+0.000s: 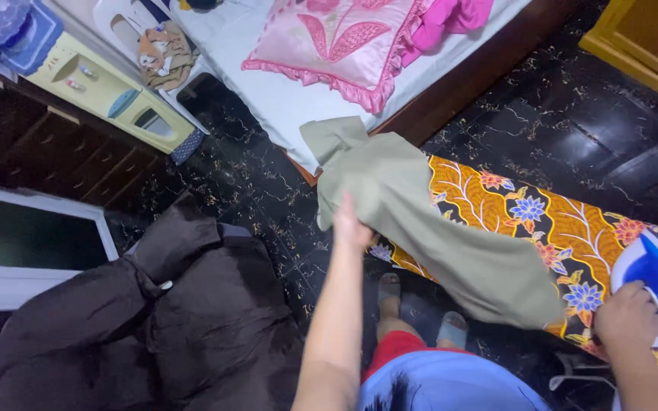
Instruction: Ironing a pair of khaki trousers on an ironing board in a bedroom.
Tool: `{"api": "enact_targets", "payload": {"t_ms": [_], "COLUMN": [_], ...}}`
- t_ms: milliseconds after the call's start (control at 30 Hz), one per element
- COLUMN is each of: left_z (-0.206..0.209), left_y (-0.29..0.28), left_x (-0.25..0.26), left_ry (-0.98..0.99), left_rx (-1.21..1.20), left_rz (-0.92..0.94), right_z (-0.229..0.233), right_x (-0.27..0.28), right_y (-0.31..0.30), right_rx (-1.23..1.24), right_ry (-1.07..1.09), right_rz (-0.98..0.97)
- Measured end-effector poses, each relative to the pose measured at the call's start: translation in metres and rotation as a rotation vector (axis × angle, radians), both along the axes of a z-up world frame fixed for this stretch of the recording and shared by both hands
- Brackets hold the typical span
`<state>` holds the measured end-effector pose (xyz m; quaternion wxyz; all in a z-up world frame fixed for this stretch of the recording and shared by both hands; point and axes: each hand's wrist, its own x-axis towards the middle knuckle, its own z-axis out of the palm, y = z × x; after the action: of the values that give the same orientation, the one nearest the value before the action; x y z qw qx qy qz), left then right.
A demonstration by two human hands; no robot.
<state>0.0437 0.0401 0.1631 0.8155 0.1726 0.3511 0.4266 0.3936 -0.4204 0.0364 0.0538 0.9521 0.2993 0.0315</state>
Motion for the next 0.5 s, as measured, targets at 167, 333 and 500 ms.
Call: {"api": "enact_targets", "payload": {"t_ms": [167,333,500], "left_z": [0.124,0.271,0.422], "left_y": [0.114,0.194,0.222], "left_x": [-0.017,-0.029,-0.051], "left_ry": [0.025,-0.099,-0.126], "left_rx": [0.27,0.634,1.031], "left_rz": [0.062,-0.07,-0.176], "right_z": [-0.003,-0.014,-0.009], "right_x": [0.001,0.003,-0.009], "right_y": [0.017,0.046,0.122], "right_rx": [0.096,-0.074,-0.056], "right_ry": [0.101,0.204,0.168], "right_rz": [-0.137,-0.263,-0.094]}}
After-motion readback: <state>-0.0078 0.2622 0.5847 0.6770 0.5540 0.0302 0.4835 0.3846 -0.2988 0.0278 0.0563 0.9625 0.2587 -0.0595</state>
